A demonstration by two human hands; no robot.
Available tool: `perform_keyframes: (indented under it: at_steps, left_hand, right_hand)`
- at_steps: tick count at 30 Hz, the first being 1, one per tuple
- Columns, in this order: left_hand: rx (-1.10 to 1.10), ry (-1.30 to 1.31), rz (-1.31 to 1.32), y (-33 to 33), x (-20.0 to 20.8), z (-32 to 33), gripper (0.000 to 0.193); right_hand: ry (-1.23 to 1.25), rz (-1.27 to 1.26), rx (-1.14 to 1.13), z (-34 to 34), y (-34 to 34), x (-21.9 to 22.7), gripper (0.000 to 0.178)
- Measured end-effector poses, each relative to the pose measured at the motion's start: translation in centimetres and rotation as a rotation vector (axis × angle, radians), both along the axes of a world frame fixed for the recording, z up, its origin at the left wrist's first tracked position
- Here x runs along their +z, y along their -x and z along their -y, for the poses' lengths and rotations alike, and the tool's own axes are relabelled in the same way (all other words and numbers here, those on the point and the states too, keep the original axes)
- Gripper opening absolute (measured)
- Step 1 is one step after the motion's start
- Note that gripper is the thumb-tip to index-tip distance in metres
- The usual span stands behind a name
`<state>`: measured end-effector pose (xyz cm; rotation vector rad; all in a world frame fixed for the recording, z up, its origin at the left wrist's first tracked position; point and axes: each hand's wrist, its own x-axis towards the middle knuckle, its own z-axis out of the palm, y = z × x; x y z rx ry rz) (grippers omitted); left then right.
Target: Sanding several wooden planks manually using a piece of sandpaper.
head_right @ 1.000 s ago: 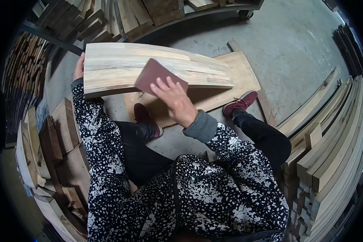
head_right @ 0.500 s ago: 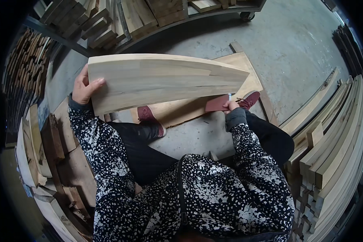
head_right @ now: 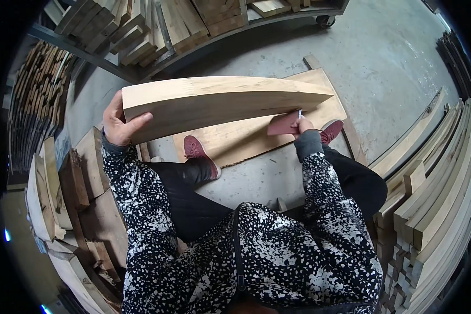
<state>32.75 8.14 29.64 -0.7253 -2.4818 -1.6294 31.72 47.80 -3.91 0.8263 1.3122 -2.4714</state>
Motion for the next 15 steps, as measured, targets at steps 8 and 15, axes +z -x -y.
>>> perform_keyframes:
  at_steps: [8,15]
  left_hand:
    - [0.025,0.029,-0.044,-0.1,0.6,0.1,0.047]
    - [0.043,0.011,-0.066,0.5,0.5,-0.5,0.047]
  right_hand:
    - [-0.577,-0.73,-0.166,4.4,-4.0,22.9,0.047]
    - [-1.289,-0.988,0.238,11.6,-1.8,25.3,0.052]
